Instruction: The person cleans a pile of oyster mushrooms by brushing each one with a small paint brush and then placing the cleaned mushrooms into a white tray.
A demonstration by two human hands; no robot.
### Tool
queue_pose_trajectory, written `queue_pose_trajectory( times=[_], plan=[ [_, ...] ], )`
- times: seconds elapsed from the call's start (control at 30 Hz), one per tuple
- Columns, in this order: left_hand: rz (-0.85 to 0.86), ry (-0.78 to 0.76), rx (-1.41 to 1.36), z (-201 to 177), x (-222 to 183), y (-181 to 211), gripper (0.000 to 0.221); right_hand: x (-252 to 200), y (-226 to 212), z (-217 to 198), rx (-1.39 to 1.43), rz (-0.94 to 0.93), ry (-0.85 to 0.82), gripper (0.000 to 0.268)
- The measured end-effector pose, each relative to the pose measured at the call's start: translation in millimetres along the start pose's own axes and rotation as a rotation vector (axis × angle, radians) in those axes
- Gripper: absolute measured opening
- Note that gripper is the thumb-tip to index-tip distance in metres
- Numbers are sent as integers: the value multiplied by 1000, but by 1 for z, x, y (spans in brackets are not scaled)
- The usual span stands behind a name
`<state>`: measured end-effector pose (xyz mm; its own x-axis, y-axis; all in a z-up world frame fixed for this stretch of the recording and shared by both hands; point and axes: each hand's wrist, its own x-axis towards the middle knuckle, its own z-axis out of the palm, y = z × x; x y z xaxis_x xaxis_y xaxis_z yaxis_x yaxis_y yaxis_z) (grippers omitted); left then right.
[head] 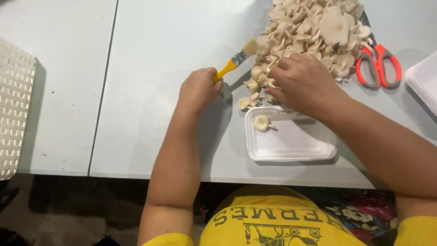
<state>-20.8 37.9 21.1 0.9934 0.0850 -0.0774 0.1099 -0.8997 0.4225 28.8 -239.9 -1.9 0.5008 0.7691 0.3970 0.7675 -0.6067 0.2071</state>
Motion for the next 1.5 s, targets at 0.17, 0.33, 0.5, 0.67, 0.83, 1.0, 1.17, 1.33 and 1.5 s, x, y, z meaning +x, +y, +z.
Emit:
queue_pose_trajectory(
  times=[0.17,0.33,0.5,0.67,0.83,1.0,1.17,1.33,1.5],
  plan=[
    [6,-24,4,-1,-3,6,15,12,-10,10,61,38,-42,34],
    [131,-3,-15,-10,-9,19,15,16,-10,-19,275,168,-34,18],
    [388,166,-36,19,-6,19,11,-13,20,-52,790,516,42,18],
    [570,254,14,41,-12,32,20,-48,48,-16,1118,633,207,20],
    [562,256,23,51,-9,29,19,-58,46,-17,1257,670,326,21],
    [501,237,18,41,-9,32,14,-54,47,-13,1538,790,414,22],
    [486,197,7,44,-9,35,14,-53,47,-11,1582,862,461,28],
    [488,187,13,42,-13,38,14,-41,28,-43,1364,785,315,25],
    [469,175,12,46,-11,36,14,-41,27,-38,1398,756,327,31]
  ],
)
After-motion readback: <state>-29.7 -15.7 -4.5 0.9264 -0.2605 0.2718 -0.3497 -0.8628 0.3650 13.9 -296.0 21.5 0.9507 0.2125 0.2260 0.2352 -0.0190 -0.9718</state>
